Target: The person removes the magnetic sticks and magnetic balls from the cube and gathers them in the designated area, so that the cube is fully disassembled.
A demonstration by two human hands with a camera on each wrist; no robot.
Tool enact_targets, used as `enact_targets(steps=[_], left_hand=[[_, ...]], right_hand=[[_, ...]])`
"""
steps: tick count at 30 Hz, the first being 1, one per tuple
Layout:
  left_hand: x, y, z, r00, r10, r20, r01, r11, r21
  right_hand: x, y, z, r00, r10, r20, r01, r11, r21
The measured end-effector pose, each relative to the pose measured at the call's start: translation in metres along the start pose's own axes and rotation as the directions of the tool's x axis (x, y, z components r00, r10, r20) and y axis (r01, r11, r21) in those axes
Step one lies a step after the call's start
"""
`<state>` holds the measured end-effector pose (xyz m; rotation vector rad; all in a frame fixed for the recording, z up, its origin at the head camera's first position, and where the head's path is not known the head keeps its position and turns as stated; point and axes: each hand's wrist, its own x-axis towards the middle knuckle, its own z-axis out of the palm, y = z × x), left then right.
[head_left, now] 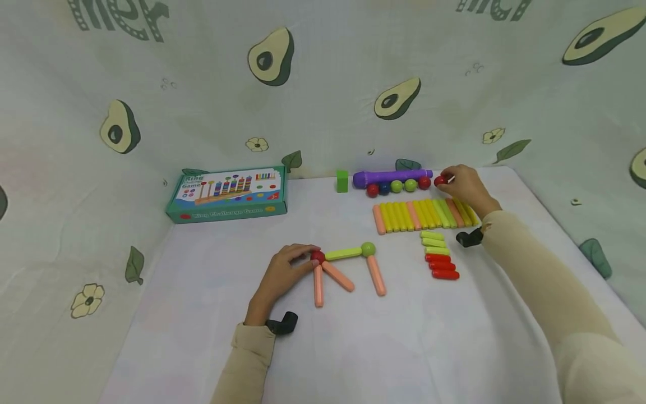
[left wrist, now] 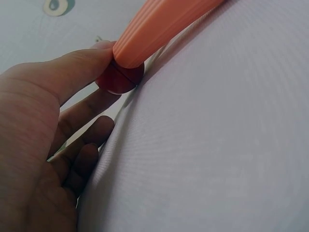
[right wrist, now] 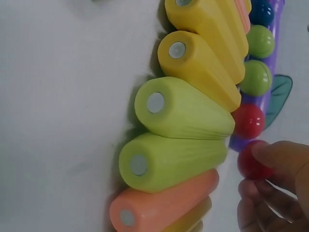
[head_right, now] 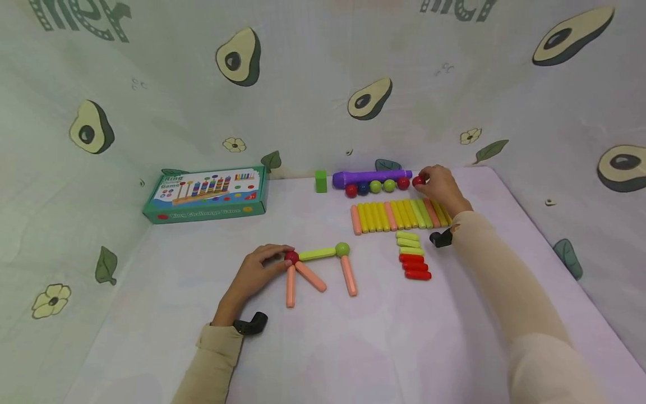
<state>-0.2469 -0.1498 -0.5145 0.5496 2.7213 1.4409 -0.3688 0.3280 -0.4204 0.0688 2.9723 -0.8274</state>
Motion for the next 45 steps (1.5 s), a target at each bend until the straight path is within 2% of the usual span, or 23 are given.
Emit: enact_targets(steps=[6,13,18,22,27,29,33,35,36,38,43,45], left_hand=[[-0.001,0.001,0.006,0.999,0.044,0.004,-0.044,0.999,-0.003],[-0.004,0.003,0.007,0.999,0.034,0.006,-0.034,0.999,0.005],[-0.001,0.005,0.004,0.998,0.058,0.01,-0.058,0.998,0.02],[0.002,0.005,0.002,0.998,0.067,0.007,-0.067,0.997,0.032],[0.003,0.005,-0.001,0.999,0.047,0.005,-0.047,0.999,0.018],[0.004,0.005,-0.002,0.999,0.041,0.003,-0.041,0.999,0.018],[0.004,0.003,-0.001,0.999,0.033,-0.001,-0.033,0.999,0.015],[0.004,0.004,-0.002,1.0,0.028,-0.005,-0.028,1.0,0.011],[0.004,0.005,-0.002,1.0,0.021,-0.007,-0.021,1.0,0.009],[0.003,0.005,-0.002,1.0,0.011,-0.007,-0.011,1.0,0.007],[0.003,0.004,-0.002,1.0,-0.001,0.012,0.001,1.0,0.009],[0.002,0.005,-0.004,1.0,0.009,0.014,-0.009,1.0,0.011]], right_hand=[[0.004,0.009,0.005,0.998,0.051,0.032,-0.05,0.999,-0.021],[0.006,0.009,0.004,0.996,0.042,0.078,-0.037,0.997,-0.061],[-0.013,-0.007,0.001,1.0,0.005,0.018,-0.003,0.996,-0.092],[-0.041,-0.031,0.004,0.992,-0.109,-0.07,0.102,0.99,-0.093],[-0.085,-0.063,0.027,0.947,-0.304,-0.102,0.297,0.952,-0.08],[-0.103,-0.075,0.042,0.925,-0.372,-0.077,0.368,0.928,-0.062],[-0.134,-0.092,0.078,0.866,-0.5,-0.01,0.499,0.866,-0.031],[-0.144,-0.1,0.093,0.843,-0.537,0.02,0.537,0.843,-0.03],[-0.148,-0.103,0.099,0.84,-0.542,0.033,0.543,0.839,-0.036],[-0.154,-0.108,0.11,0.846,-0.529,0.058,0.532,0.845,-0.052],[-0.161,-0.114,0.123,0.896,-0.431,0.103,0.438,0.898,-0.046],[-0.162,-0.116,0.126,0.902,-0.419,0.102,0.423,0.906,-0.024]])
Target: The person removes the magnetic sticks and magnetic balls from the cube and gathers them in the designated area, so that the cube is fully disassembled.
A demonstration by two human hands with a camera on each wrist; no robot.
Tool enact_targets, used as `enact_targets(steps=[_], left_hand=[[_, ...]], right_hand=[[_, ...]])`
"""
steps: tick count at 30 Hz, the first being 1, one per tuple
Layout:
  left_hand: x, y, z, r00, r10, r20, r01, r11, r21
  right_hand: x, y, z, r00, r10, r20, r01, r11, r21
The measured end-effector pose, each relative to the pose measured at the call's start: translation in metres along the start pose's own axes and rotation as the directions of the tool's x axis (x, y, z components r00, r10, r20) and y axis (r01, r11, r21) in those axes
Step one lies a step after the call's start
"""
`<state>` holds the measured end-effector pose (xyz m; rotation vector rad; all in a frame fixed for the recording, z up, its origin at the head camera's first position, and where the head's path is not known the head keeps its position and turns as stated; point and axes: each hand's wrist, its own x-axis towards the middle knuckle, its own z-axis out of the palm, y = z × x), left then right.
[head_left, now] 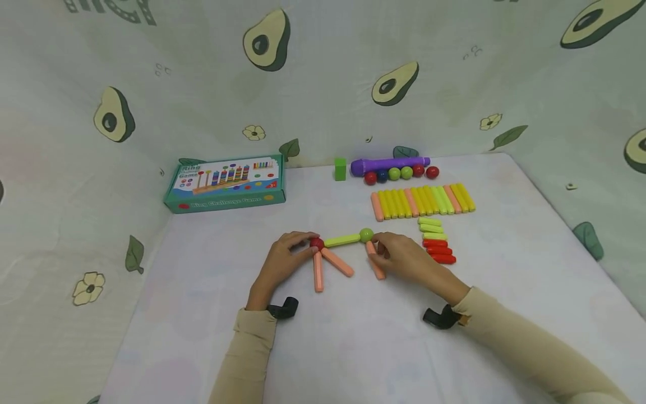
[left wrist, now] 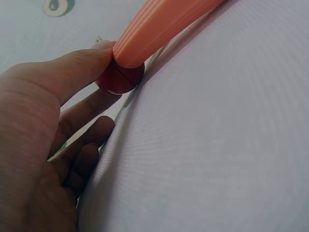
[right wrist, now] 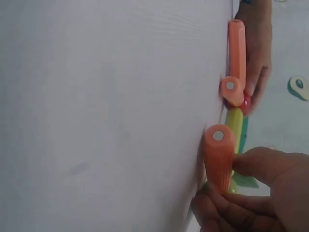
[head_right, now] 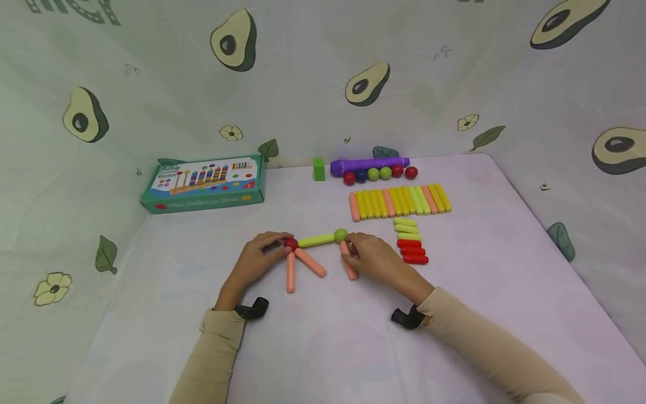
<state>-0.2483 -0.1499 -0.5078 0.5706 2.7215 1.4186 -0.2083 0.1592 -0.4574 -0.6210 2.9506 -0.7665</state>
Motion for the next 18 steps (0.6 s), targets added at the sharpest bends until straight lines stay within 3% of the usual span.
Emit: enact_targets(steps=[7,13,18], left_hand=[[0.002,-0.002,0.001,0.999,0.022,-0.026,-0.023,1.0,-0.016],[0.003,-0.004,0.005,1.0,0.021,-0.007,-0.021,1.0,-0.015],[0.001,-0.005,0.004,0.999,0.033,-0.016,-0.034,0.999,-0.004]], right_hand=[[-0.003,-0.003,0.005,0.995,-0.095,0.018,0.096,0.994,-0.057],[-0.001,-0.001,-0.015,1.0,-0.007,-0.022,0.009,0.997,0.08],[0.011,0.008,-0.036,0.992,0.031,-0.119,-0.008,0.983,0.182]])
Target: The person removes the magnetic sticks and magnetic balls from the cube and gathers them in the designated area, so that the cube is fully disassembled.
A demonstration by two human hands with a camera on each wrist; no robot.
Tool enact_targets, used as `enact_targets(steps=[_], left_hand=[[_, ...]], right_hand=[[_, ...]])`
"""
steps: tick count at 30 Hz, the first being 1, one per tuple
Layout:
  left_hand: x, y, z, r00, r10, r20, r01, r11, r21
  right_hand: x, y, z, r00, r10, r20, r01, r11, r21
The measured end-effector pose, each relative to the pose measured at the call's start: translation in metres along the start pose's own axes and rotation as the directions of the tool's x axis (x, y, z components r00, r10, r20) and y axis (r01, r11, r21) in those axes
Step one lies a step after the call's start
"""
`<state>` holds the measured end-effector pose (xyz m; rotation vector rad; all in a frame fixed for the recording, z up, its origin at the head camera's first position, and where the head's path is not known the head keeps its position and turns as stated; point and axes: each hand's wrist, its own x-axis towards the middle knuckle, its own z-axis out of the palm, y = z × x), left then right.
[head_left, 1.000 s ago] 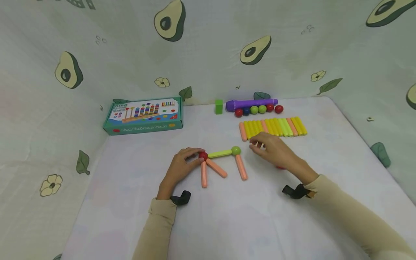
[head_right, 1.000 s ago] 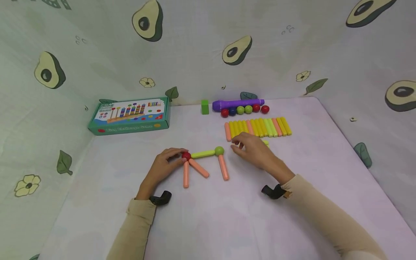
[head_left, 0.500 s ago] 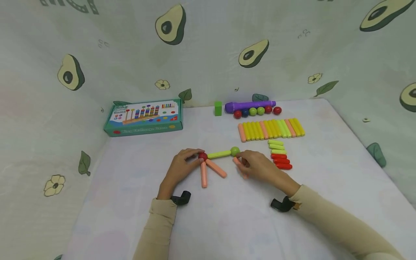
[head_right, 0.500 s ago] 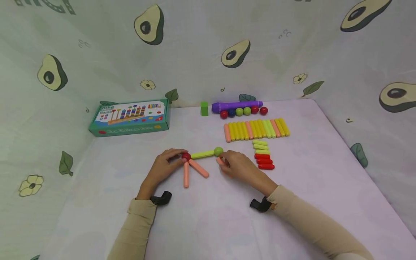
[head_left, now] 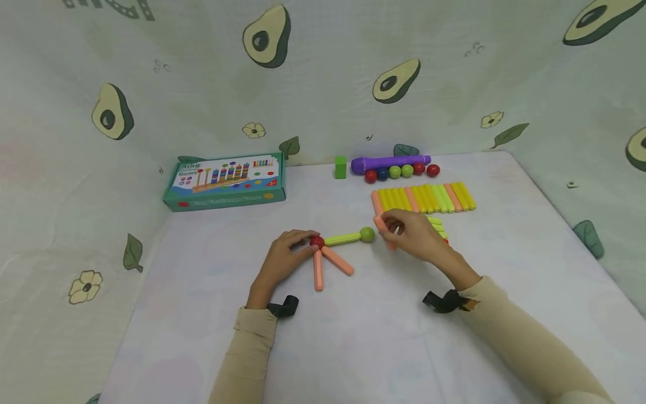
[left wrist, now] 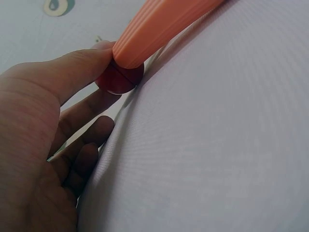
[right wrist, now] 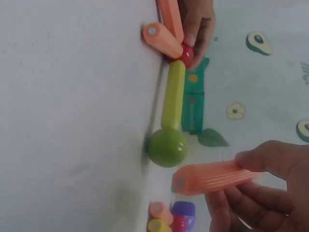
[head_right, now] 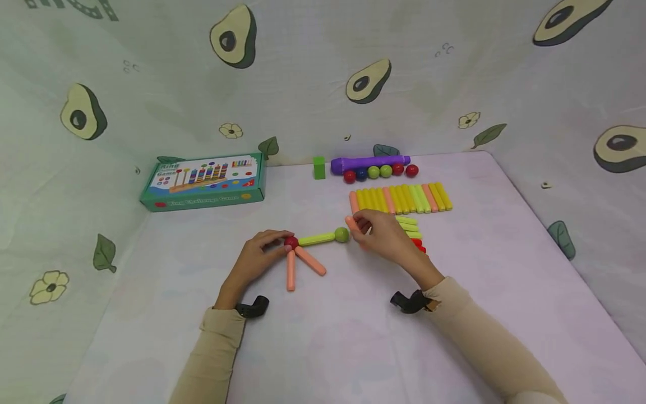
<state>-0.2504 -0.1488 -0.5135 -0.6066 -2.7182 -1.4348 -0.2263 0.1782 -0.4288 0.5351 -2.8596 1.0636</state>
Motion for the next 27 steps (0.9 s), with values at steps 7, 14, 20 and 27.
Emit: enact_targets(steps=[7,14,20,27], left_hand=[[-0.001,-0.003,-0.001,1.0,-0.005,0.005,0.005,1.0,0.0],[-0.002,-0.005,-0.001,1.0,0.007,0.004,-0.007,1.0,0.004],[-0.001,-0.002,-0.001,1.0,-0.003,0.007,0.003,1.0,-0.011],[0.001,0.0,-0.002,1.0,0.007,0.021,-0.007,1.0,0.003]], right_hand=[[0.029,0.014,-0.007,0.996,0.083,-0.041,-0.081,0.996,0.041],[0.059,0.021,0.001,0.995,0.087,-0.045,-0.086,0.996,0.024],[0.08,0.023,0.01,0.998,0.041,-0.041,-0.043,0.997,-0.063],[0.093,0.028,0.016,0.995,0.101,-0.008,-0.101,0.987,-0.124]])
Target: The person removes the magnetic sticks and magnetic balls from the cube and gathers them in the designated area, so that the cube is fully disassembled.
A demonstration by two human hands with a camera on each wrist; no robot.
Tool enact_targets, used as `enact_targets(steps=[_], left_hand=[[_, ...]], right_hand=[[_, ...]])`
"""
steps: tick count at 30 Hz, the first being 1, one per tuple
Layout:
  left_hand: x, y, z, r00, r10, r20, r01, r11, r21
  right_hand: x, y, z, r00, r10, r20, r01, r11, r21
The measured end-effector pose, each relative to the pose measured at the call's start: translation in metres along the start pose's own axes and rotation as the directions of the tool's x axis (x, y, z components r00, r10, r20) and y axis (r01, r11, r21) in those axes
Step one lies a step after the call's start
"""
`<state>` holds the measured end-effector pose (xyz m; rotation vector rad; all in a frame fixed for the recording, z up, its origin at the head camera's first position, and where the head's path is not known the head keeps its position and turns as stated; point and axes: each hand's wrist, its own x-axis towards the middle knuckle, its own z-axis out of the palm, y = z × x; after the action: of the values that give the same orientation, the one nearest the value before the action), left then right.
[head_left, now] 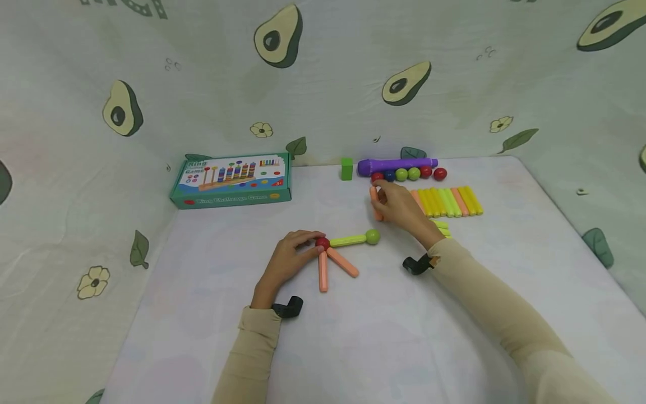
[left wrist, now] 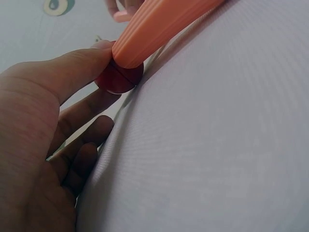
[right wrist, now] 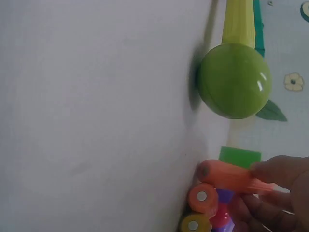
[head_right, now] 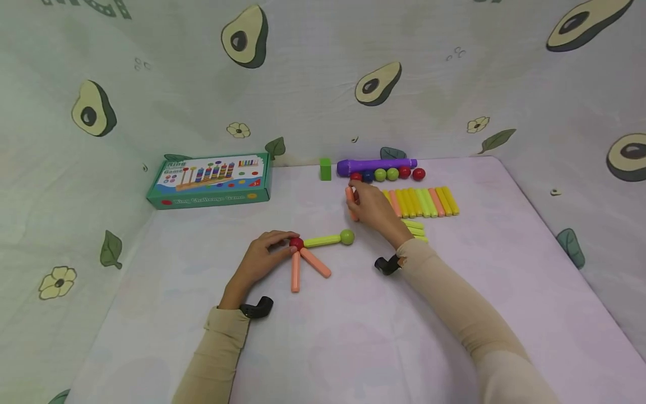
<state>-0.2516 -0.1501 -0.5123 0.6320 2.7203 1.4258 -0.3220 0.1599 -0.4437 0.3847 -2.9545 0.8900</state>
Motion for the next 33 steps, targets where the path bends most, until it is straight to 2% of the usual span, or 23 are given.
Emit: enact_targets(steps=[9,13,16,19,22,24,26,29,33], left_hand=[[0.001,-0.001,0.0,1.0,0.013,-0.001,-0.013,1.0,0.0],[0.0,-0.001,0.0,1.0,0.021,-0.009,-0.021,1.0,-0.003],[0.001,-0.002,0.0,1.0,0.025,-0.008,-0.025,1.0,-0.005],[0.001,-0.003,0.0,1.0,0.021,-0.008,-0.021,1.0,-0.004],[0.001,0.0,-0.001,1.0,0.015,-0.009,-0.015,1.0,-0.016],[0.001,0.001,-0.001,1.0,0.01,-0.007,-0.01,1.0,-0.019],[0.001,0.002,-0.001,1.0,0.003,-0.005,-0.003,1.0,-0.022],[0.0,0.002,-0.002,1.0,-0.002,-0.007,0.002,1.0,-0.019],[0.0,0.002,-0.002,1.0,0.002,-0.001,-0.002,1.0,-0.02]], right_hand=[[0.007,0.007,0.004,0.997,0.075,0.014,-0.072,0.984,-0.161],[0.004,0.009,0.006,0.999,0.033,-0.009,-0.034,0.984,-0.172],[-0.003,0.006,0.004,0.999,-0.03,-0.027,0.026,0.99,-0.137],[-0.017,0.0,-0.002,0.994,-0.111,0.019,0.112,0.991,-0.067],[-0.033,-0.006,-0.009,0.975,-0.183,0.124,0.184,0.983,-0.001],[-0.043,-0.008,-0.01,0.955,-0.219,0.199,0.218,0.976,0.028],[-0.051,-0.007,-0.007,0.933,-0.266,0.242,0.264,0.964,0.041],[-0.057,-0.005,0.002,0.903,-0.347,0.255,0.347,0.937,0.043],[-0.061,-0.003,0.013,0.888,-0.406,0.217,0.415,0.91,0.006]])
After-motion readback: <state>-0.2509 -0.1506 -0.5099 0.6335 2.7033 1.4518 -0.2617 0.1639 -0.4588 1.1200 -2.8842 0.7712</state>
